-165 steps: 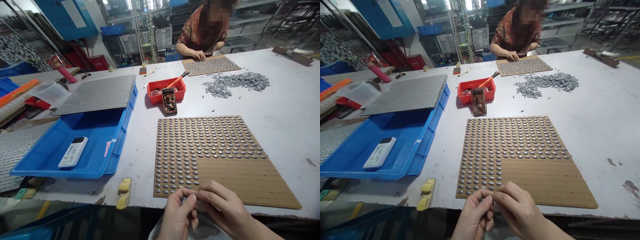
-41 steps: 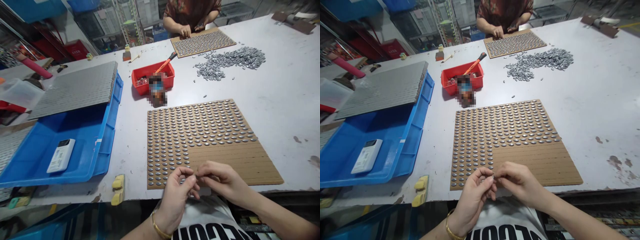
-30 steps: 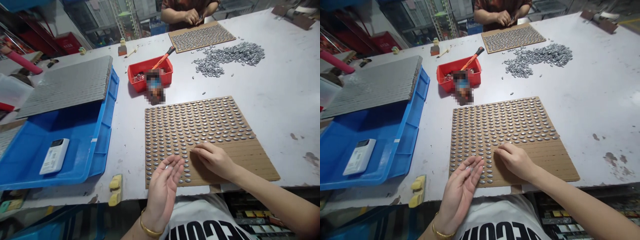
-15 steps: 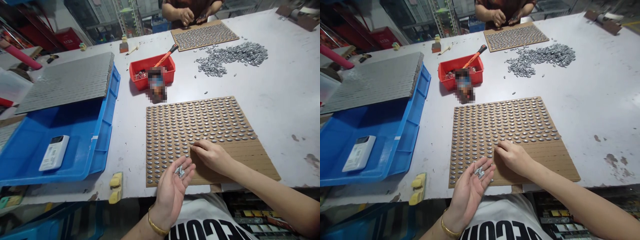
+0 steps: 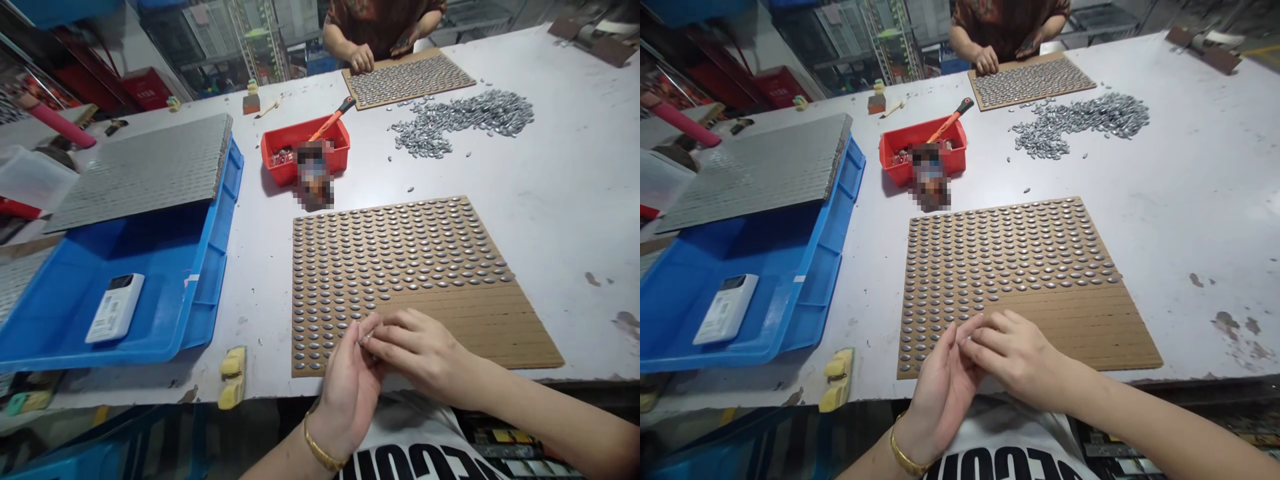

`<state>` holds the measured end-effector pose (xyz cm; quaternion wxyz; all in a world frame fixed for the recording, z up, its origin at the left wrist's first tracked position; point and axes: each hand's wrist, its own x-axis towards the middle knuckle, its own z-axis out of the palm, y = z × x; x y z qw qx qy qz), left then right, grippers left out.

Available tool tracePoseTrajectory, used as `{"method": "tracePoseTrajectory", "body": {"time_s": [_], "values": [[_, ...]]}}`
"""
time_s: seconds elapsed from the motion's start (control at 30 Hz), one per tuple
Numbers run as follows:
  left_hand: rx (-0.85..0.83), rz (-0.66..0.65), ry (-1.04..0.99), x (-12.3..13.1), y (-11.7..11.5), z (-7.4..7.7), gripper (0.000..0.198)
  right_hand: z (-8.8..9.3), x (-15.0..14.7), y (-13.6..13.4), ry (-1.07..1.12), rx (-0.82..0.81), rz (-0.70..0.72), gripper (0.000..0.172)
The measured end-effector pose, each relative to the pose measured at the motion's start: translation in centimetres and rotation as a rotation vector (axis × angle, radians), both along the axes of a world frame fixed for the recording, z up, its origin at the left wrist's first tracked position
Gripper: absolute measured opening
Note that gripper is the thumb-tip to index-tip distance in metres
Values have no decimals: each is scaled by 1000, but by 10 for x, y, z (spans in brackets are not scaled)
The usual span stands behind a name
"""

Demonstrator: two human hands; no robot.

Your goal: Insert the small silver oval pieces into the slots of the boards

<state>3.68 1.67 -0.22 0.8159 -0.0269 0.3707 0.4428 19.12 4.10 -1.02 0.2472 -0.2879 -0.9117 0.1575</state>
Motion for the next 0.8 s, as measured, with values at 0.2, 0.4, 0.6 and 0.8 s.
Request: {"method": "tracePoseTrajectory", "body": {"time_s": [0.2,0.4,0.6,0.8], "values": [[-13,-4,39,1,-2,-3,33,0,7,-5,-106,58,6,29],[143,-130,55,2,-3,2,16,1,12,-5,204,-112,-112,25],[154,-155,260,0,-5,-5,15,1,18,-10,248,-257,-146,23],[136,-191,299,2,-7,-2,16,2,21,-15,264,-308,-176,23]]}}
